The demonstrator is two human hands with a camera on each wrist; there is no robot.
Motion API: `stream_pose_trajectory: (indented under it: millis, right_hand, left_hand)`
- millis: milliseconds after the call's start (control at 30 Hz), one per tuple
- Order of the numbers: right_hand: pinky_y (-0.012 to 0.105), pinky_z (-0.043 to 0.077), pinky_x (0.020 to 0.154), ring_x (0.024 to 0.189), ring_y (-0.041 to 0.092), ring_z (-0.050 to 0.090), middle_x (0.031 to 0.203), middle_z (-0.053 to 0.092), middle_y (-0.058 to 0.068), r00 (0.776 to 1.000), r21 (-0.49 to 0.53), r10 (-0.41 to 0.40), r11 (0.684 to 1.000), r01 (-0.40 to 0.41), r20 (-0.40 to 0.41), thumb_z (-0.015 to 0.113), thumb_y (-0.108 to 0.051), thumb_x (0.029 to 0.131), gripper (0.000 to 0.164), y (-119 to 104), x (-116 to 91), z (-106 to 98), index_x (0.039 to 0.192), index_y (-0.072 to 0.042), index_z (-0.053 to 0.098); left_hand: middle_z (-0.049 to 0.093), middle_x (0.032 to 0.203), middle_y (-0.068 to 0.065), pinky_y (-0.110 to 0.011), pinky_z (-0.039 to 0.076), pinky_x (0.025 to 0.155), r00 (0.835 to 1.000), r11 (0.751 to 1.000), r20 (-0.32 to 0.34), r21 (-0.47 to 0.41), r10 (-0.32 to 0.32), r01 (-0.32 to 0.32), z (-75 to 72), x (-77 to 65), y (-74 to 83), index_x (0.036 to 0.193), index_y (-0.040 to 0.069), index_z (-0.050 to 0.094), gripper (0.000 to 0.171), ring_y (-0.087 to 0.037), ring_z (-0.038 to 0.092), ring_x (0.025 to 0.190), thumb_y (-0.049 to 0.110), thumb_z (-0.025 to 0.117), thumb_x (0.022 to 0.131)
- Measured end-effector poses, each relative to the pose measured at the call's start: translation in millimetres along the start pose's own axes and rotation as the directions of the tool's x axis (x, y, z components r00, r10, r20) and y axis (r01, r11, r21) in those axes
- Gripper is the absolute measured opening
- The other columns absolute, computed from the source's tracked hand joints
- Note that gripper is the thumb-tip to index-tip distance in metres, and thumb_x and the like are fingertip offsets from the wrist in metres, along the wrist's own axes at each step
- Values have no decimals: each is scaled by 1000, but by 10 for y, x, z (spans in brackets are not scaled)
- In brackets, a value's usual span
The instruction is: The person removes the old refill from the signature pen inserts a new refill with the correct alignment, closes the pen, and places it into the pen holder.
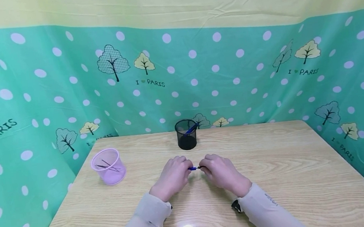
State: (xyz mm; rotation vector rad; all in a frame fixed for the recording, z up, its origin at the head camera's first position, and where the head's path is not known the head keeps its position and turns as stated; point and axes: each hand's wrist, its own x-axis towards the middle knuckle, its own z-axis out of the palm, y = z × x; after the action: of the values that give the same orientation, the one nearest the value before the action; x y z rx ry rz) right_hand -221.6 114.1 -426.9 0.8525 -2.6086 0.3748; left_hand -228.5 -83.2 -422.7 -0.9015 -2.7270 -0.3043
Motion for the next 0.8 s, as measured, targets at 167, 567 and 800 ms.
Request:
stream_pose_trajectory:
  millis: [167,567,800]
  right_hand:
    - [24,48,57,71,6,54,79,56,-11,1000,4,9,1000,-9,6,68,-13,88,7,-1,-1,-10,91,-19,71]
    - [25,48,57,71,7,54,79,56,-10,1000,4,6,1000,-6,15,68,-13,88,7,-6,-1,-14,91,-18,71]
    - [27,49,58,72,7,56,80,57,-10,1000,10,9,1000,-9,12,68,-13,88,6,-9,-4,-20,91,-18,71]
  left_hand:
    - [61,88,5,-31,46,74,1000,1000,3,-5,-14,14,-20,-3,1,97,15,70,9,-14,55,82,16,69,88]
    - [60,85,6,-30,44,71,1000,1000,15,-6,-19,19,-21,5,-41,94,16,70,8,-14,55,79,14,69,87]
    - [60,84,6,-31,44,71,999,999,22,-9,-30,30,-46,-5,-41,93,16,70,7,-14,55,79,14,69,87]
